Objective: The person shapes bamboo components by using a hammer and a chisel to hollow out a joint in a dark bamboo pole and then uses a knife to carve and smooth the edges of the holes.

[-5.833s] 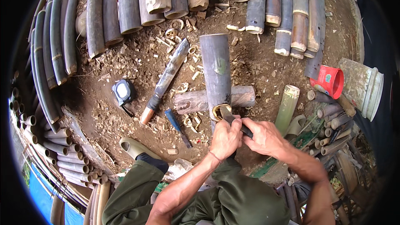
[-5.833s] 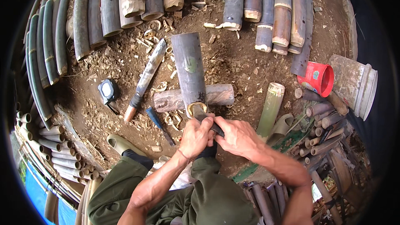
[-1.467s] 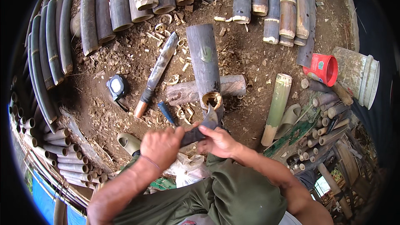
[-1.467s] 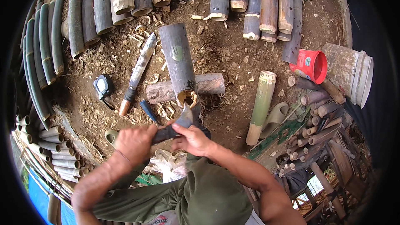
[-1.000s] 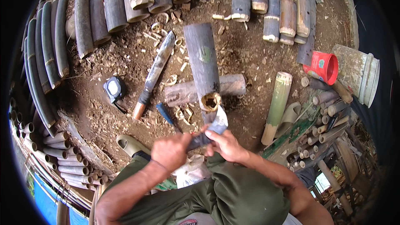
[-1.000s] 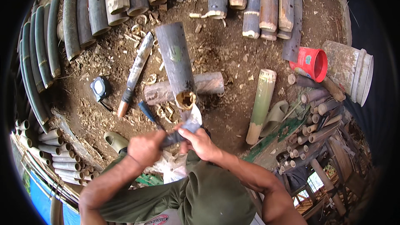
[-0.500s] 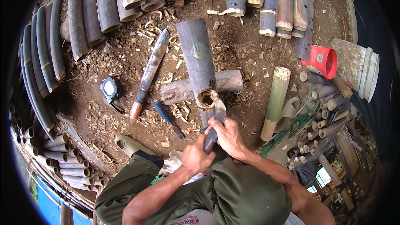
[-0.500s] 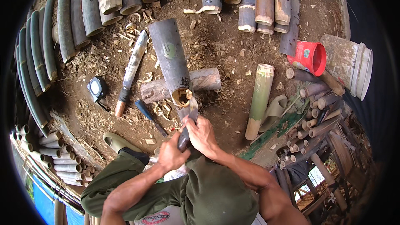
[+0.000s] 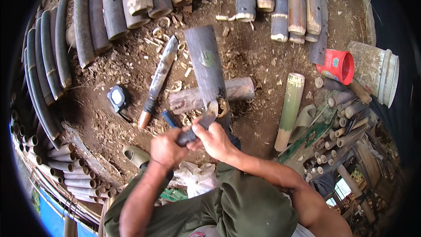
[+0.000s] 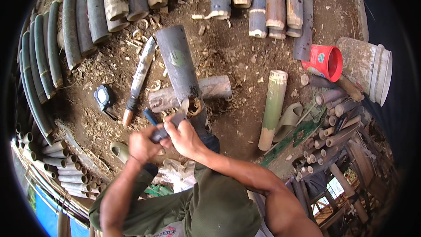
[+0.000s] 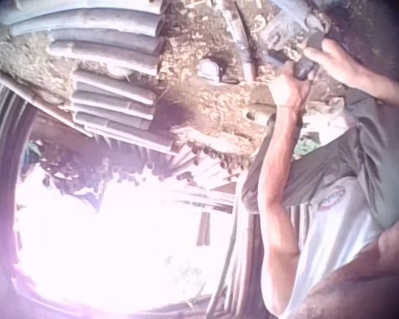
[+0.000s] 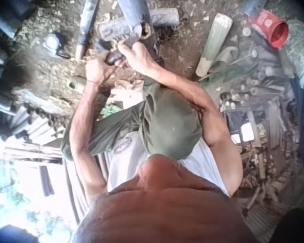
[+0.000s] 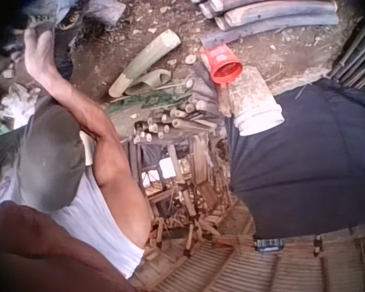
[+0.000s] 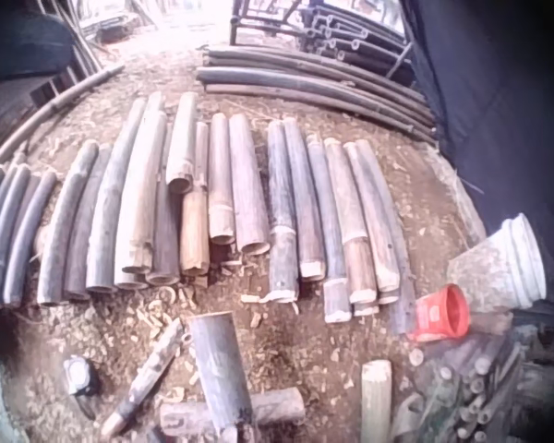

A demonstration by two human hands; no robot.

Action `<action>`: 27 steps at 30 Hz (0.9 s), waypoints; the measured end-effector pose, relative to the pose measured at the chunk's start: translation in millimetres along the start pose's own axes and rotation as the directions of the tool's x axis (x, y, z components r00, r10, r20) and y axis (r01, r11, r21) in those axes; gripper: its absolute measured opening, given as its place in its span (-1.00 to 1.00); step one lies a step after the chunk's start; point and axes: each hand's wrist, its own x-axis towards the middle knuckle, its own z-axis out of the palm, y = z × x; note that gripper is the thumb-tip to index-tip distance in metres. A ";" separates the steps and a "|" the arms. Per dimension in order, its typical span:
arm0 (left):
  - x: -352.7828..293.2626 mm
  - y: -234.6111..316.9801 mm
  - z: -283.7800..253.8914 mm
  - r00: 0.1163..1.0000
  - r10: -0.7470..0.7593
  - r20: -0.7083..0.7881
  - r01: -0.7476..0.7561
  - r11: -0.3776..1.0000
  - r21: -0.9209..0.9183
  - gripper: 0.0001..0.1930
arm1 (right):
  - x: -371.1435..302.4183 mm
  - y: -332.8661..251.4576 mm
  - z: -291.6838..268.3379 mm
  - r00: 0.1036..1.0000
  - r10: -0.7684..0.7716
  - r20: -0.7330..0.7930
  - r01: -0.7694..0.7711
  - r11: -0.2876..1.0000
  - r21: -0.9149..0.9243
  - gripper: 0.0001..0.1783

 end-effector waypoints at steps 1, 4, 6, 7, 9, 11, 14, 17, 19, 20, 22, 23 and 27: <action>10.3 2.6 -21.3 0.996 0.063 0.061 -0.070 0.989 0.129 -0.76 | -1.2 2.7 -1.6 0.999 -0.016 0.031 0.009 0.980 0.200 -0.73; 46.1 40.2 -75.4 0.954 0.237 0.185 -0.296 0.851 0.434 -0.86 | -1.4 -7.8 -4.4 0.986 -0.124 0.115 0.013 0.731 0.682 -0.68; 72.5 80.2 -94.8 0.910 0.217 0.354 -0.394 0.719 0.572 -0.93 | -5.6 -21.8 -9.4 0.986 -0.120 0.114 -0.019 0.605 0.796 -0.67; 85.7 111.2 -104.0 0.873 0.151 0.464 -0.440 0.655 0.614 -0.92 | -5.8 -21.4 -15.9 0.987 -0.110 0.114 -0.044 0.498 0.866 -0.66; 102.5 153.4 -105.0 0.821 0.109 0.560 -0.519 0.552 0.653 -0.89 | -4.5 -16.2 -27.5 0.985 -0.096 0.142 -0.111 0.277 0.954 -0.62; 118.0 180.2 -92.1 0.818 0.118 0.564 -0.545 0.476 0.691 -0.87 | -4.9 -16.4 -36.8 0.987 -0.042 0.152 -0.141 0.195 0.971 -0.56; 121.3 192.1 -91.5 0.802 0.187 0.568 -0.594 0.357 0.721 -0.87 | -6.5 -26.3 -30.9 0.984 -0.037 0.173 -0.161 0.215 0.963 -0.49; 110.3 154.5 -97.4 0.788 0.121 0.603 -0.555 0.563 0.612 -0.87 | -1.0 -9.1 -38.6 0.971 -0.132 0.201 -0.167 0.227 0.959 -0.61; 93.4 111.6 -103.2 0.736 0.032 0.676 -0.509 0.684 0.522 -0.88 | -6.5 -5.1 -30.8 0.971 -0.064 0.229 -0.168 0.495 0.853 -0.70; 83.3 81.2 -92.9 0.718 0.015 0.695 -0.468 0.750 0.467 -0.84 | -13.6 2.2 -28.6 0.953 0.040 0.300 -0.272 0.549 0.791 -0.70; 60.0 45.5 -72.1 0.669 -0.014 0.743 -0.314 0.901 0.300 -0.75 | -21.1 2.0 -31.0 0.968 0.193 0.160 -0.251 0.769 0.587 -0.68; 47.3 36.8 -56.4 0.721 0.001 0.693 -0.229 0.944 0.236 -0.72 | -23.4 -0.4 -32.8 0.970 0.231 0.079 -0.241 0.855 0.459 -0.67; -6.8 35.6 9.3 0.803 -0.140 0.579 0.134 0.990 0.053 -0.63 | -34.7 2.9 -29.9 0.954 0.169 -0.245 -0.176 0.984 -0.003 -0.70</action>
